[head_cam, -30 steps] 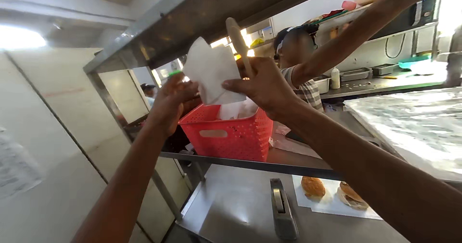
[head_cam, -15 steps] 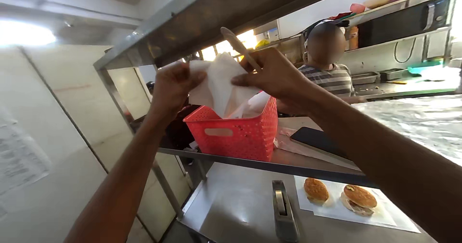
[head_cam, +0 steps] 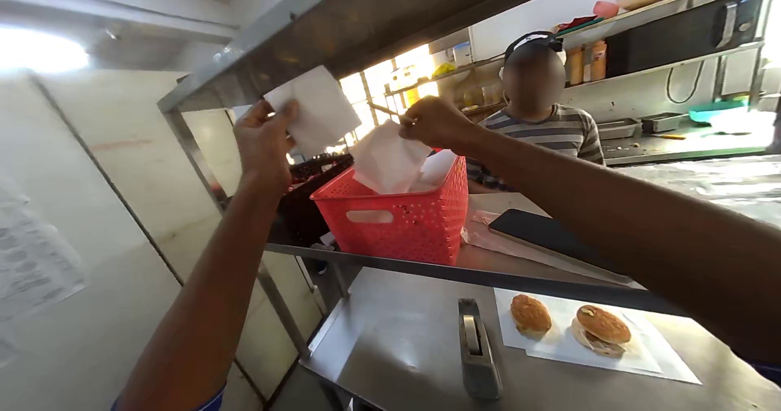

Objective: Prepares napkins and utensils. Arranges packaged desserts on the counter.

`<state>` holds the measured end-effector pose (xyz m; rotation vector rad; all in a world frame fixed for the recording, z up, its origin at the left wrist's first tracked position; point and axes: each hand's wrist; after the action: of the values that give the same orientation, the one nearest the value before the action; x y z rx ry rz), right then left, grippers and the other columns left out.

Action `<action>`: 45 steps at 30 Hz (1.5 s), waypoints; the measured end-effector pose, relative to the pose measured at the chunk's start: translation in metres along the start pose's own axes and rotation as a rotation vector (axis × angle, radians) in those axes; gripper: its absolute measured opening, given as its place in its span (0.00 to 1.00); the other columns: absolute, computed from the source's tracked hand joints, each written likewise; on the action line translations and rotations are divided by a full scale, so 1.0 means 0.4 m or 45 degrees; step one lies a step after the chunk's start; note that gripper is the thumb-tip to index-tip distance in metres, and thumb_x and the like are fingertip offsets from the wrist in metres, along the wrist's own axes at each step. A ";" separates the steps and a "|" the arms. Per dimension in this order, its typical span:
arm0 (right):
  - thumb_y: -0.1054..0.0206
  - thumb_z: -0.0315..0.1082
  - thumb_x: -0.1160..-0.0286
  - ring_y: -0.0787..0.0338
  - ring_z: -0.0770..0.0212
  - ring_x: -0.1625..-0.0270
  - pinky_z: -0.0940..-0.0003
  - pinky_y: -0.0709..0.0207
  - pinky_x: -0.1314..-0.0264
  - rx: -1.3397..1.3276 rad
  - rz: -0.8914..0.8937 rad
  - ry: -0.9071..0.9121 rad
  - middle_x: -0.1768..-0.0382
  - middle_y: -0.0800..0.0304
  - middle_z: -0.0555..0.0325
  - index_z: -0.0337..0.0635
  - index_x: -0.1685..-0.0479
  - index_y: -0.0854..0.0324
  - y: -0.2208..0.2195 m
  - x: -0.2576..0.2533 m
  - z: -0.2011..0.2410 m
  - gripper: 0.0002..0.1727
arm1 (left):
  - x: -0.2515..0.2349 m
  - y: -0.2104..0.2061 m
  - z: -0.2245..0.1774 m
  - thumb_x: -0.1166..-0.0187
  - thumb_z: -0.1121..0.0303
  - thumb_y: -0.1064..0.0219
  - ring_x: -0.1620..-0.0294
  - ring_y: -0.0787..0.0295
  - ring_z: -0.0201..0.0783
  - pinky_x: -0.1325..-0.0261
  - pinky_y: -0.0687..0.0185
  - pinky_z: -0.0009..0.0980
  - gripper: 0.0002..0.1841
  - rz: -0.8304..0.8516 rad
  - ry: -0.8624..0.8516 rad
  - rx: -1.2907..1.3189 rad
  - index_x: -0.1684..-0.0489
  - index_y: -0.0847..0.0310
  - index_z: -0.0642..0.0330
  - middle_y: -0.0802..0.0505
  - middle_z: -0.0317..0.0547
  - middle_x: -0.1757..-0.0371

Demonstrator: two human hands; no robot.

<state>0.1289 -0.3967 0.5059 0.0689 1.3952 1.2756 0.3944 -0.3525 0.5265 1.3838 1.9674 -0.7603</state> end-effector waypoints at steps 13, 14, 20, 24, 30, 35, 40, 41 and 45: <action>0.32 0.32 0.21 0.12 0.28 0.48 0.27 0.27 0.44 0.227 -0.157 0.096 0.57 0.10 0.30 0.31 0.56 0.10 0.013 -0.010 -0.006 0.11 | 0.032 0.207 -0.065 0.17 0.66 0.32 0.62 0.07 0.29 0.57 0.08 0.29 0.06 -0.200 -0.211 -0.150 0.50 0.18 0.56 0.07 0.33 0.61; 0.31 0.30 0.22 0.13 0.28 0.49 0.28 0.26 0.45 0.209 -0.149 0.097 0.58 0.11 0.30 0.29 0.54 0.11 0.019 -0.014 -0.002 0.10 | 0.039 0.227 -0.069 0.17 0.67 0.31 0.62 0.07 0.29 0.57 0.08 0.29 0.06 -0.226 -0.224 -0.155 0.50 0.18 0.56 0.07 0.33 0.61; 0.26 0.25 0.28 0.13 0.36 0.56 0.34 0.24 0.52 0.276 -0.063 0.280 0.63 0.13 0.36 0.30 0.60 0.14 0.035 -0.039 0.013 0.06 | 0.072 0.352 -0.059 0.20 0.68 0.29 0.60 0.06 0.28 0.53 0.07 0.30 0.08 -0.332 -0.272 -0.216 0.48 0.20 0.55 0.06 0.32 0.59; 0.31 0.27 0.22 0.11 0.32 0.56 0.28 0.26 0.54 0.437 -0.052 0.416 0.65 0.11 0.37 0.36 0.64 0.11 0.040 -0.033 0.069 0.05 | 0.098 0.417 -0.030 0.22 0.69 0.27 0.61 0.06 0.27 0.54 0.07 0.28 0.09 -0.356 -0.188 -0.213 0.49 0.18 0.54 0.06 0.31 0.60; 0.33 0.29 0.19 0.13 0.43 0.61 0.36 0.23 0.59 0.299 0.069 0.537 0.63 0.13 0.44 0.40 0.47 0.14 0.053 -0.017 0.231 0.08 | 0.138 0.473 0.007 0.22 0.73 0.28 0.62 0.06 0.30 0.56 0.06 0.31 0.11 -0.321 -0.057 -0.174 0.47 0.19 0.57 0.06 0.35 0.60; 0.22 0.38 0.37 0.17 0.78 0.72 0.77 0.22 0.74 -0.013 0.431 0.842 0.69 0.12 0.70 0.56 0.58 0.13 -0.006 -0.169 0.347 0.09 | 0.172 0.483 0.020 0.20 0.73 0.30 0.59 0.06 0.31 0.53 0.07 0.30 0.11 -0.221 0.012 -0.206 0.43 0.20 0.59 0.05 0.36 0.58; 0.21 0.28 0.40 0.17 0.81 0.77 0.84 0.24 0.79 -0.274 0.693 0.881 0.75 0.11 0.71 0.49 0.66 0.11 -0.066 -0.144 0.497 0.07 | 0.192 0.475 0.022 0.17 0.70 0.32 0.60 0.06 0.29 0.54 0.08 0.29 0.08 -0.055 0.042 -0.225 0.46 0.18 0.59 0.05 0.36 0.60; 0.23 0.31 0.30 0.15 0.81 0.74 0.83 0.22 0.72 -0.224 0.578 0.748 0.72 0.10 0.70 0.50 0.62 0.11 -0.069 -0.077 0.524 0.03 | 0.196 0.472 0.020 0.17 0.70 0.33 0.61 0.07 0.28 0.54 0.08 0.28 0.07 -0.008 0.042 -0.212 0.46 0.18 0.58 0.06 0.35 0.60; 0.23 0.36 0.29 0.13 0.74 0.70 0.73 0.20 0.69 -0.135 0.437 0.642 0.70 0.10 0.67 0.54 0.62 0.09 -0.115 -0.019 0.591 0.02 | 0.223 0.462 0.011 0.14 0.76 0.42 0.62 0.09 0.25 0.56 0.09 0.26 0.09 0.186 0.054 -0.021 0.46 0.18 0.58 0.07 0.32 0.61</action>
<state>0.3323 -0.2739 0.5460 -0.0977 1.7926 1.7321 0.5469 -0.2485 0.4365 1.5264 1.8756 -0.6514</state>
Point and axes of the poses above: each hand's wrist, its own x-axis away from the middle knuckle, its own y-axis out of the back of the hand, z = x × y
